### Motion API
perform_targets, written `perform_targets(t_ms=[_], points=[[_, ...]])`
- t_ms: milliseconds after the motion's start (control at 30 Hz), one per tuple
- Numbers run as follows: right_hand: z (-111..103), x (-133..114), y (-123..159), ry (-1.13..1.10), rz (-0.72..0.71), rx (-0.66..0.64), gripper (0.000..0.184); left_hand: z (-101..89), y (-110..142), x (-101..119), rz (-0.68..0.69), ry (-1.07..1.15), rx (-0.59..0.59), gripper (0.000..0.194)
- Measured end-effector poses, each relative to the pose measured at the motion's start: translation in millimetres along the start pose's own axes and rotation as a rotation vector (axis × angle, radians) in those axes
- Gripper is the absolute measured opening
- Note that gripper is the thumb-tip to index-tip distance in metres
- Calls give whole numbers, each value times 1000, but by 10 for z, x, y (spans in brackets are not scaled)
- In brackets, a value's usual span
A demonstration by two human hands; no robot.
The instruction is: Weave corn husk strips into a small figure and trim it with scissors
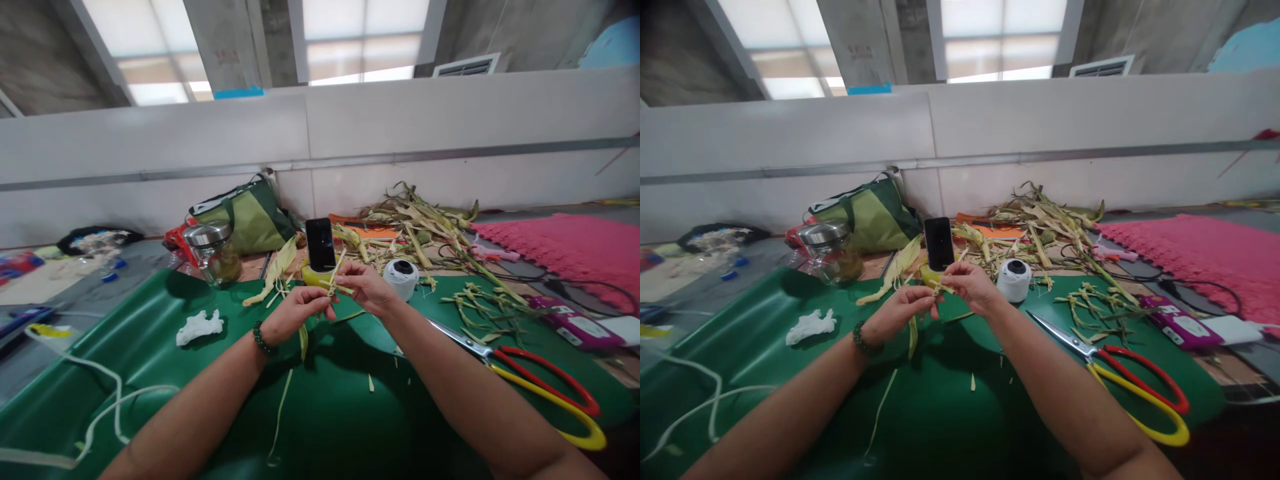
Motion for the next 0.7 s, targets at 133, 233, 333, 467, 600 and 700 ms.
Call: perform_targets(t_ms=[133,233,333,467,600,700], points=[[-26,22,-25,-36,33,27,33,26,15,7,-28,112,-56,39],[-12,13,-15,-41,12,55,34,40,31,-6,-77,200,-106,39],[15,-6,4,-18,-32,79,36,38,37,-32,-115,249,-133,37],[2,-30,-2,22,-84,114,37,29,30,-54,-146,295,-131,37],[-40,-53,-20,58,-96,106,36,22,32,-50,-178,273,-147,36],[-38,-104,-6,121,-143,47,34,-16,35,-13,-154,171,-181,35]])
Point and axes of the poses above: each hand's wrist, its own y-axis away from the middle knuckle, its own z-axis out of the palm, x = y × z, the point moved 3 cm from there along -y, towards the middle knuckle, and after that the axes turned 6 degrees about -y, right-handed, at the moved point
